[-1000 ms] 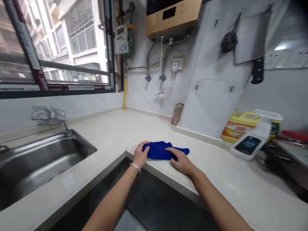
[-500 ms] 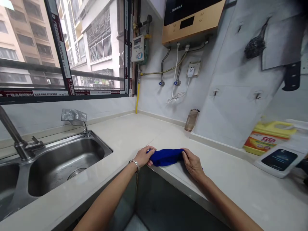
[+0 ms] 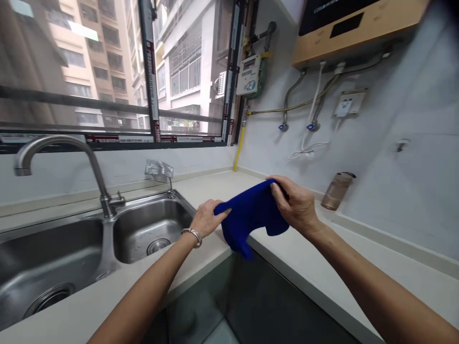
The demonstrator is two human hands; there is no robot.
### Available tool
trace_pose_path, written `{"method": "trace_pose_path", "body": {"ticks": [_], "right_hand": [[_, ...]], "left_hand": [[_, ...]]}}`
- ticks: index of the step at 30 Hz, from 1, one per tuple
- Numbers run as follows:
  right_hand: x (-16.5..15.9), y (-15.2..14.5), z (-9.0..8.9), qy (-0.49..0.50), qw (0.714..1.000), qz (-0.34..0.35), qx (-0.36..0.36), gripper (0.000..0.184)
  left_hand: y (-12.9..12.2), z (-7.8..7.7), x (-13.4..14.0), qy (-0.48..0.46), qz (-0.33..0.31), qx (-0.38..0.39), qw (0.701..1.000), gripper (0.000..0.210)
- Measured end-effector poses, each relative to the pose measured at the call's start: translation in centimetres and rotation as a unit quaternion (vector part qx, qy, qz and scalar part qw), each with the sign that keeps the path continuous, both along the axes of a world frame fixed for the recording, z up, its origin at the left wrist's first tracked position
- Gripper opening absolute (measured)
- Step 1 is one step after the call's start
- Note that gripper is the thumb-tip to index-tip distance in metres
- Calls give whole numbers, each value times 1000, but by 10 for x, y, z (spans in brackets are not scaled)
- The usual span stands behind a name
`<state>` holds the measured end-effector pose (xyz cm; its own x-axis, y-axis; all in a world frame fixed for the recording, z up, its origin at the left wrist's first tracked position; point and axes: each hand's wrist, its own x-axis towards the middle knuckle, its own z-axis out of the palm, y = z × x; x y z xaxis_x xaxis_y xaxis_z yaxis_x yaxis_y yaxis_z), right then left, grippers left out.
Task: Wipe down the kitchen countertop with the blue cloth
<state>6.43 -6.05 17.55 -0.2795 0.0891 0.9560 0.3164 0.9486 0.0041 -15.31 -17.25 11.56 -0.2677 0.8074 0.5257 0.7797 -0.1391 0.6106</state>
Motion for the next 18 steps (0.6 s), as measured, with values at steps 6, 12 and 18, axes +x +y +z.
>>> {"method": "trace_pose_path", "body": {"ticks": [6, 12, 18], "right_hand": [[-17, -28, -1, -44, 997, 46, 32, 30], [-26, -34, -35, -50, 996, 78, -12, 30], [-20, -78, -121, -96, 944, 155, -276, 37]], "left_hand": [[-55, 7, -42, -178, -41, -3, 983, 24], [-89, -20, 2, -441, -125, -85, 885, 55], [-157, -56, 65, -729, -230, -7, 645, 71]]}}
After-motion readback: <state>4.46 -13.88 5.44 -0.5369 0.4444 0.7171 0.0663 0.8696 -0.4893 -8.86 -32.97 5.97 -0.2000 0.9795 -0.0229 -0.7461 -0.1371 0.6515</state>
